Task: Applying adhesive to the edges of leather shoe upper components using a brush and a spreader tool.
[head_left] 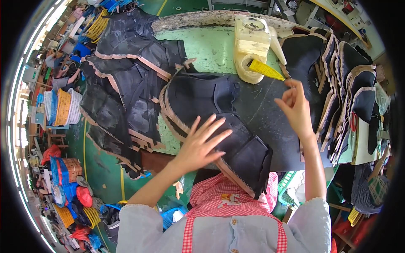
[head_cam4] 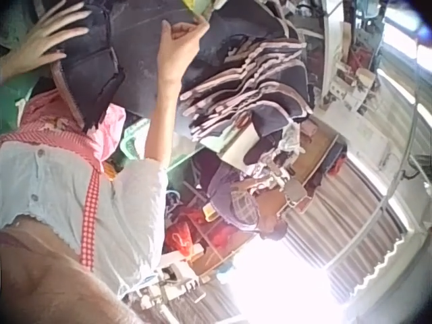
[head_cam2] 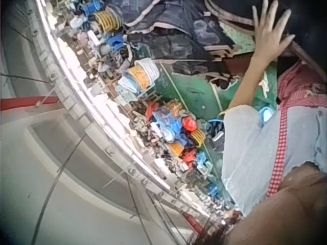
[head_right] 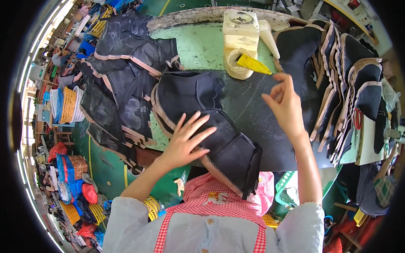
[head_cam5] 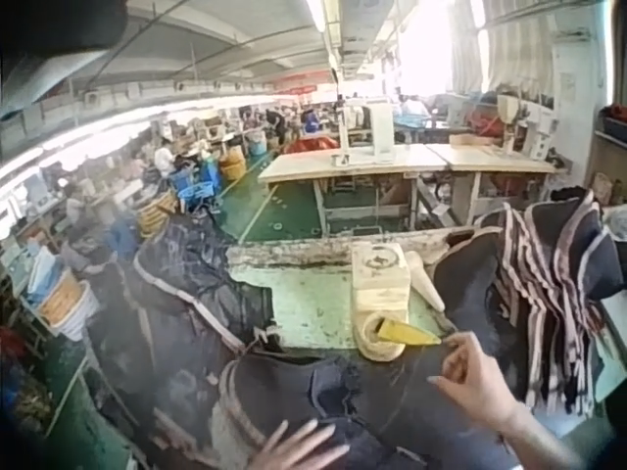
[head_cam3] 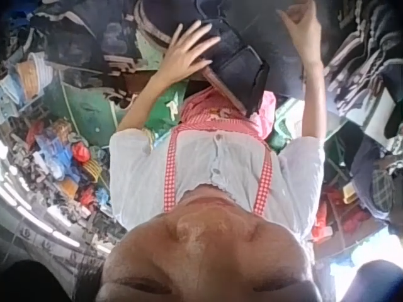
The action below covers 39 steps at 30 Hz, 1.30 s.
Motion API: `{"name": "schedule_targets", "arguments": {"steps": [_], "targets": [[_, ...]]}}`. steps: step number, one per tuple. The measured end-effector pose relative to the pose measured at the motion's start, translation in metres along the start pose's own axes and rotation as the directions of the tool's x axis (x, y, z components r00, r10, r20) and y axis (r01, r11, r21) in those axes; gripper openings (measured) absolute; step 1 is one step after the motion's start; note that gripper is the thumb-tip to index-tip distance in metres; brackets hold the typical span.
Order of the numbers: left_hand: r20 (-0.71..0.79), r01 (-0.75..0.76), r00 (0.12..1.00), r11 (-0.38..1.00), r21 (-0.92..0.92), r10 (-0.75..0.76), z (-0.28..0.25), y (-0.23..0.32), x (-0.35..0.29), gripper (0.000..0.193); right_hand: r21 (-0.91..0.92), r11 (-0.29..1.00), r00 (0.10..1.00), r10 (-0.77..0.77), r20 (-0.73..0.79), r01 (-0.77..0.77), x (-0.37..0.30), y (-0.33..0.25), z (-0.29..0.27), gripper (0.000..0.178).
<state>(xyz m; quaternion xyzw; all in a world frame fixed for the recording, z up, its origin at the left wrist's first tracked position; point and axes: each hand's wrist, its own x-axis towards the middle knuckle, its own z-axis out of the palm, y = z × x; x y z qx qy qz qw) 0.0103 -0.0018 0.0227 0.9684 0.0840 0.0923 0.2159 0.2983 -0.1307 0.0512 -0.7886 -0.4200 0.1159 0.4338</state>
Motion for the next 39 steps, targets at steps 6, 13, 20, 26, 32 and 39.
{"name": "schedule_targets", "arguments": {"steps": [6, 13, 20, 26, 32, 39], "targets": [[-0.058, -0.104, 0.994, 0.986, -0.133, 0.097, -0.006, -0.041, 0.032, 0.053, -0.027, 0.997, 0.998, -0.069, -0.007, 0.069, 0.044, -0.002, -0.001, 0.060], [-0.347, 0.059, 0.907, 0.889, -0.454, -0.237, -0.024, -0.018, 0.021, 0.016, 0.336, 0.941, 0.999, -0.052, 0.000, 0.049, 0.080, 0.003, 0.022, 0.016], [-0.080, 0.004, 0.997, 0.985, -0.174, -0.018, 0.012, 0.024, 0.019, 0.047, -0.026, 0.996, 0.994, -0.089, -0.060, 0.087, 0.111, 0.015, 0.036, 0.023], [-0.023, -0.020, 1.000, 0.972, -0.234, 0.015, -0.003, 0.015, 0.014, 0.047, 0.202, 0.977, 0.997, -0.073, -0.013, 0.074, 0.099, -0.010, -0.006, 0.023], [-0.445, -0.035, 0.884, 0.927, -0.373, -0.145, -0.050, -0.020, 0.059, 0.030, 0.321, 0.945, 0.996, 0.077, -0.053, -0.056, 0.102, 0.040, -0.033, 0.029], [-0.514, 0.189, 0.823, 0.970, -0.153, -0.242, -0.077, -0.081, 0.107, 0.029, 0.603, 0.777, 0.951, -0.019, 0.308, -0.180, 0.085, 0.007, -0.040, 0.024]]}}
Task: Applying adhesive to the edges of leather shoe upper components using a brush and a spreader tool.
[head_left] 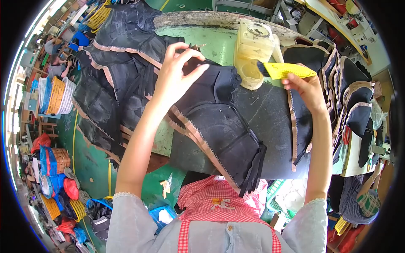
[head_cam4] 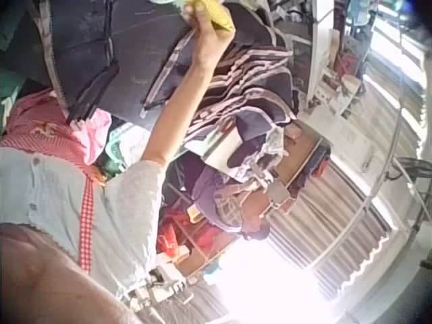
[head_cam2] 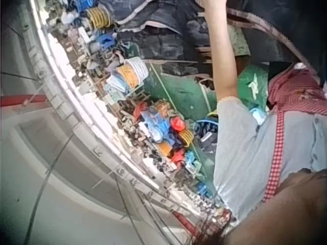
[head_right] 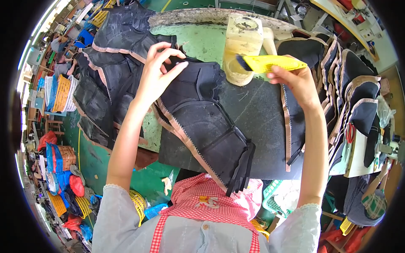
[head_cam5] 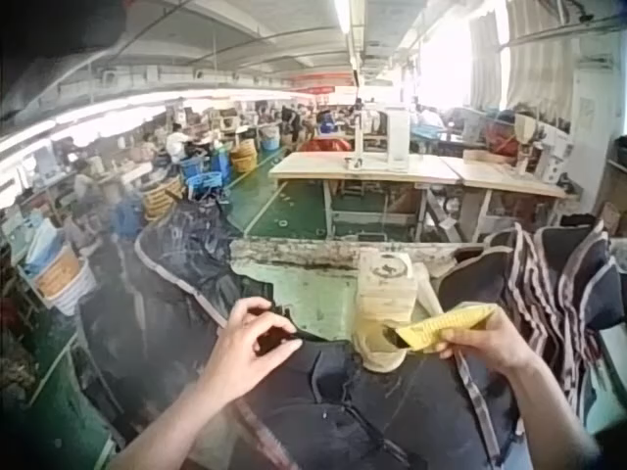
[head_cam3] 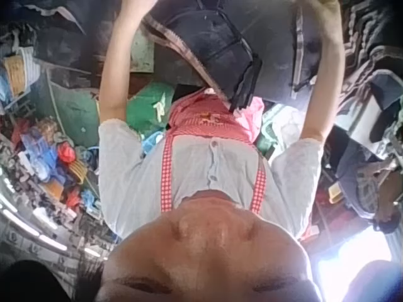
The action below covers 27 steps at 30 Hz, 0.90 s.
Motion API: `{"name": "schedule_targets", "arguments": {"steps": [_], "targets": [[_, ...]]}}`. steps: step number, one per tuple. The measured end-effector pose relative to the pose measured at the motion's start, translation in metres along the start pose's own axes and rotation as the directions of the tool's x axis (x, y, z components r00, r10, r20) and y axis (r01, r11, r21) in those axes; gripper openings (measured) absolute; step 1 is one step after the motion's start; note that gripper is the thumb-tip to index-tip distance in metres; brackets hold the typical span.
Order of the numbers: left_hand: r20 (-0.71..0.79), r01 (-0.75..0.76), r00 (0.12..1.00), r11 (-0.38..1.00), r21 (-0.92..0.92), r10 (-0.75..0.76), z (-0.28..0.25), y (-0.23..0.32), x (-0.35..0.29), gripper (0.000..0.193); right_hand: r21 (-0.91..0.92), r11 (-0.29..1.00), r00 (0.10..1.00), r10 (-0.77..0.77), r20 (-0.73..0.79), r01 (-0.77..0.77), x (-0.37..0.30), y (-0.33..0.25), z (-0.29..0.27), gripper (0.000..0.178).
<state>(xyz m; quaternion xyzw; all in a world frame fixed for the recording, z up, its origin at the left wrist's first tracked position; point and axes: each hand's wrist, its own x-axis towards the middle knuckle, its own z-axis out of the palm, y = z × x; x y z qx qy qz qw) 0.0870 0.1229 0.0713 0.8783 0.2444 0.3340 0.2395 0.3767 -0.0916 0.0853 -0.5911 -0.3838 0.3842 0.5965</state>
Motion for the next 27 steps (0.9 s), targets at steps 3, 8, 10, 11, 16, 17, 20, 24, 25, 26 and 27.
{"name": "schedule_targets", "arguments": {"steps": [3, 8, 10, 11, 16, 17, 20, 24, 25, 26, 27], "targets": [[-0.049, -0.209, 0.973, 0.954, 0.217, 0.224, 0.006, 0.010, 0.015, 0.029, -0.100, 0.982, 0.985, -0.149, 0.088, 0.158, 0.008, -0.013, 0.038, 0.020], [0.025, -0.208, 0.978, 0.971, 0.119, 0.206, 0.027, -0.003, 0.021, 0.015, -0.396, 0.822, 0.912, -0.369, 0.179, 0.410, 0.022, -0.007, 0.068, 0.013], [0.099, -0.146, 0.986, 0.984, 0.102, 0.136, 0.026, -0.008, 0.019, 0.016, -0.542, 0.719, 0.899, -0.379, 0.221, 0.436, 0.021, -0.013, 0.069, 0.014], [0.105, -0.150, 0.985, 0.982, 0.111, 0.138, 0.026, -0.011, 0.020, 0.017, -0.589, 0.724, 0.931, -0.325, 0.167, 0.359, 0.020, -0.016, 0.069, 0.015], [0.230, -0.211, 0.949, 0.977, -0.042, 0.215, 0.013, -0.024, 0.031, 0.017, -0.458, 0.774, 0.898, -0.404, 0.177, 0.438, 0.012, -0.021, 0.088, 0.014], [0.280, -0.217, 0.934, 0.975, -0.049, 0.222, 0.012, -0.030, 0.035, 0.017, -0.458, 0.733, 0.864, -0.436, 0.251, 0.503, 0.015, -0.020, 0.098, 0.018], [0.286, -0.259, 0.924, 0.966, -0.020, 0.254, 0.018, -0.036, 0.045, 0.013, -0.615, 0.430, 0.728, -0.568, 0.385, 0.661, 0.026, -0.003, 0.122, 0.021], [0.331, -0.293, 0.900, 0.956, -0.020, 0.283, 0.023, -0.033, 0.041, 0.012, -0.609, 0.358, 0.706, -0.399, 0.586, 0.708, -0.014, 0.020, 0.143, 0.021], [0.328, -0.290, 0.898, 0.955, -0.056, 0.292, 0.025, -0.036, 0.037, 0.013, -0.577, 0.442, 0.726, -0.384, 0.571, 0.687, -0.020, 0.014, 0.142, 0.021], [0.324, -0.283, 0.902, 0.958, -0.051, 0.284, 0.022, -0.036, 0.032, 0.013, -0.538, 0.525, 0.745, -0.365, 0.558, 0.660, -0.026, 0.001, 0.138, 0.021], [0.266, -0.251, 0.924, 0.960, -0.124, 0.276, 0.016, -0.037, 0.027, 0.014, -0.493, 0.618, 0.777, -0.354, 0.521, 0.612, -0.026, -0.006, 0.131, 0.020]]}}
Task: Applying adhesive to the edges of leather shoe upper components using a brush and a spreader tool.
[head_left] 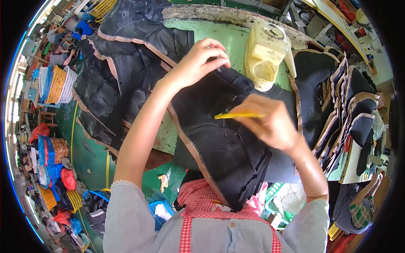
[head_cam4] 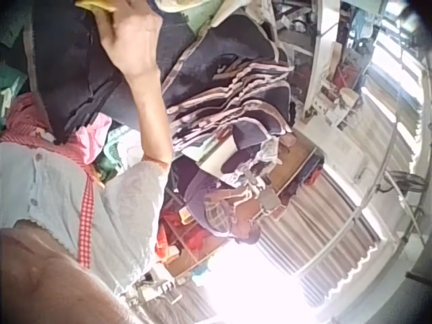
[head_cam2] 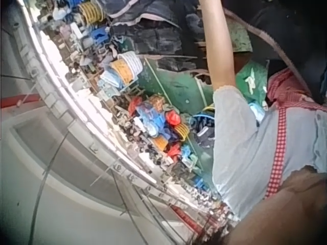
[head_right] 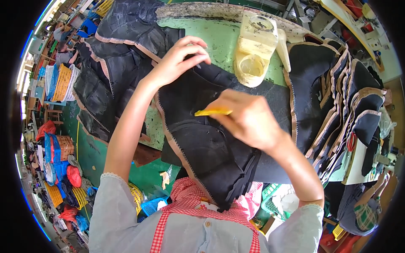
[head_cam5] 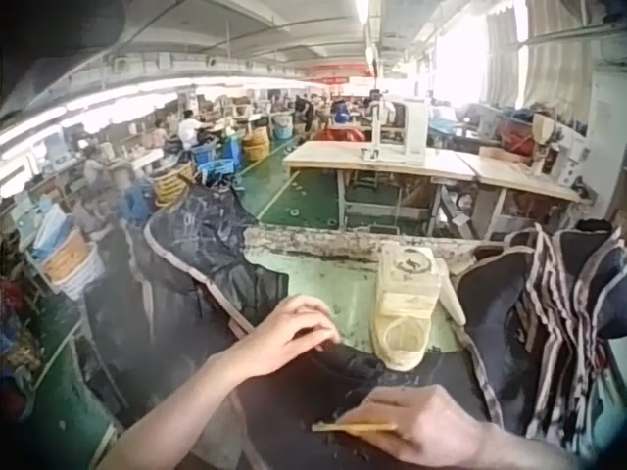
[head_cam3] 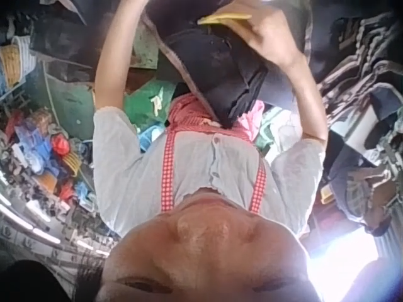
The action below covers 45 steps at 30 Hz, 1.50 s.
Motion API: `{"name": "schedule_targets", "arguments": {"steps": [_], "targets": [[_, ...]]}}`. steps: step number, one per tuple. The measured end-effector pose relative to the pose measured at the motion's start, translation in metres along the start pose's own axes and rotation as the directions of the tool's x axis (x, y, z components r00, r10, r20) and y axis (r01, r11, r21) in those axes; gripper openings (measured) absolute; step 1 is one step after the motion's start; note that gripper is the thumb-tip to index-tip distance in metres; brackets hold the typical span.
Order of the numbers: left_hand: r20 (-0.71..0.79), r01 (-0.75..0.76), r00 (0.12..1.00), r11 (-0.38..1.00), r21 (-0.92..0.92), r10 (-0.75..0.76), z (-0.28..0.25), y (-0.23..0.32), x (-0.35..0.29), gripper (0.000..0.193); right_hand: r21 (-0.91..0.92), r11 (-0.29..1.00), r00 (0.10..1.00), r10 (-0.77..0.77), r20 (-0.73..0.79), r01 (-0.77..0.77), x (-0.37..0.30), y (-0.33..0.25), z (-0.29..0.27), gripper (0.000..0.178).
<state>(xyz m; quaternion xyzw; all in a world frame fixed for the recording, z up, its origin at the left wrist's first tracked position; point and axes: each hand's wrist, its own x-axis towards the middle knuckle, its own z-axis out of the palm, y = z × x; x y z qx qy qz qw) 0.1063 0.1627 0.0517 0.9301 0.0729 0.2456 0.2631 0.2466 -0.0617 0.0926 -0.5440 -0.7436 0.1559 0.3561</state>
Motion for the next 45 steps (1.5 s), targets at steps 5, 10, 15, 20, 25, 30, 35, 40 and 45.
{"name": "schedule_targets", "arguments": {"steps": [5, 10, 15, 20, 25, 30, 35, 40, 45], "targets": [[-0.285, 0.190, 0.926, 0.958, -0.213, -0.247, -0.028, 0.030, -0.063, 0.017, 0.518, 0.804, 0.757, 0.525, -0.390, -0.291, -0.019, 0.023, -0.041, 0.021], [0.121, 0.190, 0.977, 0.975, -0.113, -0.176, -0.011, 0.093, -0.131, 0.040, -0.178, 0.817, 0.789, 0.434, -0.435, -0.548, -0.015, 0.071, -0.053, 0.022], [0.151, 0.244, 0.957, 0.969, 0.044, -0.248, 0.033, 0.108, -0.156, 0.062, -0.203, 0.831, 0.807, 0.397, -0.436, -0.519, -0.008, 0.116, -0.024, 0.021], [0.055, 0.281, 0.958, 0.959, 0.042, -0.283, 0.052, 0.127, -0.149, 0.063, 0.463, 0.677, 0.557, 0.735, -0.386, -0.572, -0.041, 0.137, -0.062, 0.012], [-0.238, 0.348, 0.889, 0.915, -0.207, -0.392, 0.028, 0.091, -0.167, 0.041, 0.784, 0.406, 0.636, 0.771, -0.019, -0.469, -0.061, 0.098, -0.072, 0.018], [-0.234, 0.469, 0.848, 0.879, -0.086, -0.475, 0.042, 0.083, -0.176, 0.049, 0.444, 0.727, 0.838, 0.532, 0.120, -0.524, -0.003, 0.008, 0.015, 0.020], [-0.301, 0.472, 0.798, 0.852, -0.228, -0.522, 0.054, 0.080, -0.175, 0.050, -0.424, 0.901, 0.935, -0.070, -0.347, -0.090, 0.035, 0.002, 0.053, 0.019], [-0.367, 0.454, 0.740, 0.821, -0.346, -0.564, 0.063, 0.078, -0.181, 0.047, -0.501, 0.857, 0.920, -0.092, -0.381, -0.122, 0.066, -0.005, 0.065, 0.020], [-0.496, 0.406, 0.699, 0.857, -0.317, -0.515, 0.065, 0.072, -0.188, 0.040, -0.573, 0.814, 0.986, -0.002, -0.167, -0.096, 0.076, 0.009, 0.123, 0.018]]}}
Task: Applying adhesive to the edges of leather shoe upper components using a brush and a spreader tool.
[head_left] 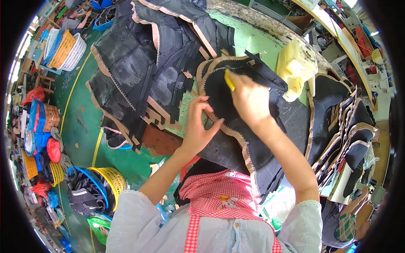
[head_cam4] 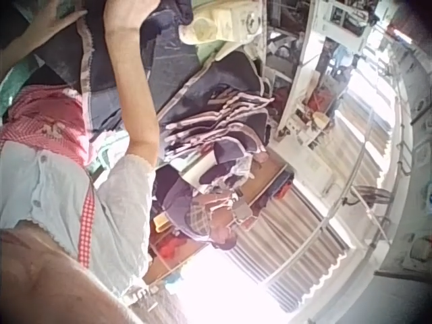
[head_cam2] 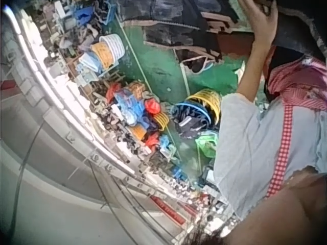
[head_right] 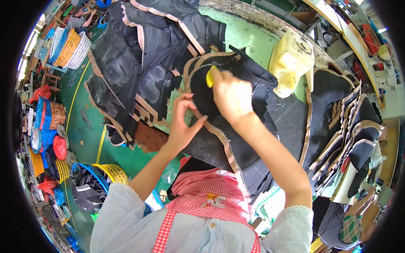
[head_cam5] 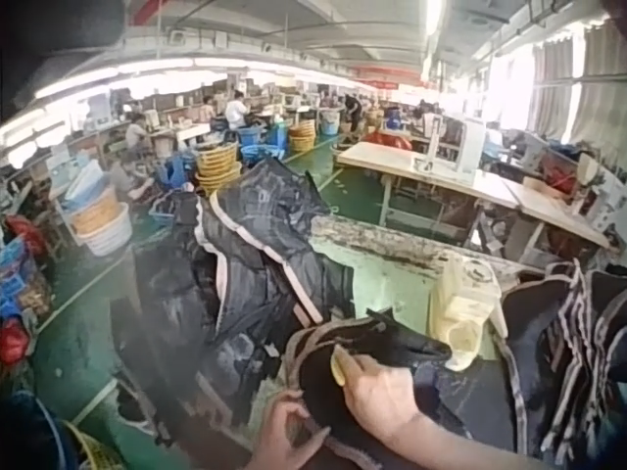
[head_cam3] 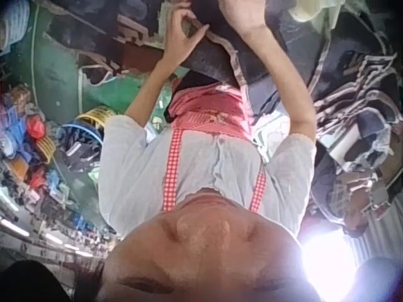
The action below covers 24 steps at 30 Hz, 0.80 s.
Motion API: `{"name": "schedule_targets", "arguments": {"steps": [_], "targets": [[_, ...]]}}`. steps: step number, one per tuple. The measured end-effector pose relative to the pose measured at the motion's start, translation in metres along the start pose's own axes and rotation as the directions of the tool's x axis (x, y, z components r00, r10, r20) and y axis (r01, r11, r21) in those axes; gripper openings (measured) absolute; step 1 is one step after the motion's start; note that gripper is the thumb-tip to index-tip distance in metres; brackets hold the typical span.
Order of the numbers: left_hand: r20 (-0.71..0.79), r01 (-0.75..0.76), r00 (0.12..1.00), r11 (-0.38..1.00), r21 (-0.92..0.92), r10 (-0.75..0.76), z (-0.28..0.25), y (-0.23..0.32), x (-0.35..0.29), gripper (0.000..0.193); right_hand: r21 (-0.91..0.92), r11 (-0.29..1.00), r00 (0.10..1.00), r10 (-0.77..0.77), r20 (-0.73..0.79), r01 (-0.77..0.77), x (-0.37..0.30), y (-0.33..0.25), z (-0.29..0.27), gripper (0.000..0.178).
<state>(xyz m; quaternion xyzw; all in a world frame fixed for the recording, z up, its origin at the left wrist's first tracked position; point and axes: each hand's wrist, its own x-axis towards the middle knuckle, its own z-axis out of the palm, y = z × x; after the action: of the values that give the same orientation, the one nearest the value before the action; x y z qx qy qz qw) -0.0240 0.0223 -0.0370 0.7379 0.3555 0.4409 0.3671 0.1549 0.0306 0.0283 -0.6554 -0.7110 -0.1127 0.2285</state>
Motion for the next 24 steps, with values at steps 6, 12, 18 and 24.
{"name": "schedule_targets", "arguments": {"steps": [6, 12, 18, 24], "targets": [[-0.038, 0.226, 0.974, 0.955, 0.192, -0.223, -0.029, -0.002, -0.007, 0.043, 0.574, 0.814, 0.893, -0.193, 0.407, -0.086, 0.016, 0.006, -0.040, 0.019], [0.119, 0.472, 0.878, 0.880, -0.054, -0.463, -0.029, -0.004, 0.008, 0.045, 0.669, 0.743, 0.862, -0.326, 0.388, -0.019, 0.006, 0.004, -0.033, 0.019], [0.135, 0.455, 0.890, 0.841, -0.292, -0.435, -0.027, -0.006, 0.004, 0.045, 0.307, 0.951, 0.981, -0.085, 0.175, 0.028, -0.006, 0.021, -0.063, 0.019], [0.140, 0.480, 0.872, 0.758, -0.442, -0.470, -0.029, -0.011, 0.002, 0.050, 0.497, 0.849, 0.878, -0.088, 0.470, -0.181, -0.011, 0.012, -0.083, 0.016]]}}
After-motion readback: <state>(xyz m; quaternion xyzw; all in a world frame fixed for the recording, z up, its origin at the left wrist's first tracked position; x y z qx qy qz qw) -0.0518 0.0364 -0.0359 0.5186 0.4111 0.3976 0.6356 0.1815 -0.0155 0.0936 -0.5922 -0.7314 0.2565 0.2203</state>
